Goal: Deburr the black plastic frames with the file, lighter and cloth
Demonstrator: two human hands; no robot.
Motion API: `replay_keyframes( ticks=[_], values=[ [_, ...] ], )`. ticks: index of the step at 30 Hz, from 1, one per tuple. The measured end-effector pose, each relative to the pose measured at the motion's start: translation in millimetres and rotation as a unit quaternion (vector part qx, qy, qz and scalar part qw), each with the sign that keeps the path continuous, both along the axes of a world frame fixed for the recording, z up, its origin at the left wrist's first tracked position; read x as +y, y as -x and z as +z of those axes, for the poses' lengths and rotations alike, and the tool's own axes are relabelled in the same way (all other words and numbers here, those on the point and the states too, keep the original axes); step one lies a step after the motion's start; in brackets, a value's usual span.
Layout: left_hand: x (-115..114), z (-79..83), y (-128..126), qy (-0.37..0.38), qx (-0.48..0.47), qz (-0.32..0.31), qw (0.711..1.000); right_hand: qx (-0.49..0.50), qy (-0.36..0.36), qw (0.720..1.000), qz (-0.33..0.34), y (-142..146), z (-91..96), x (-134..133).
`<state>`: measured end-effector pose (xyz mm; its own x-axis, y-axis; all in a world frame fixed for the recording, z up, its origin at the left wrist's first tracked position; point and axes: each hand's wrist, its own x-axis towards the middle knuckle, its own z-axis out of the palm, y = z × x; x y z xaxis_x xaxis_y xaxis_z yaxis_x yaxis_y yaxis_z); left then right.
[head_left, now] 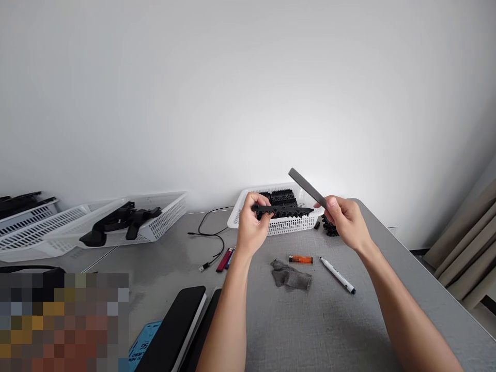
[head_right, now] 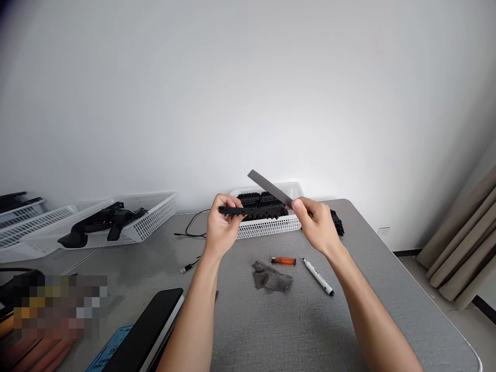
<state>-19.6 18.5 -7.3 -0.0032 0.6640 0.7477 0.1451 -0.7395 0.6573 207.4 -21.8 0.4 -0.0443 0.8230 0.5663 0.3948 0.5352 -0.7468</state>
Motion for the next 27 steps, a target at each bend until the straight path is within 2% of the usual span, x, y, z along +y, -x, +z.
replay_keyframes(
  ticks=[6, 15, 21, 27],
  values=[
    [-3.4, 0.7, 1.0, -0.038, 0.033, 0.004, 0.999, -0.128, -0.033, 0.985, -0.113, -5.5, 7.8, -10.7],
    [2.5, -5.1, 1.6, -0.08, 0.067, 0.013, 0.994, -0.212, -0.074, 0.966, -0.127, -1.2, 7.8, -14.7],
    [0.7, -2.5, 2.0, -0.098, 0.061, 0.011, 0.993, -0.215, -0.062, 0.968, -0.111, -9.3, 7.2, -11.4],
    [3.6, -5.5, 0.8, -0.086, 0.056, 0.007, 0.995, -0.202, -0.064, 0.969, -0.127, -9.7, 6.0, -9.1]
  ],
)
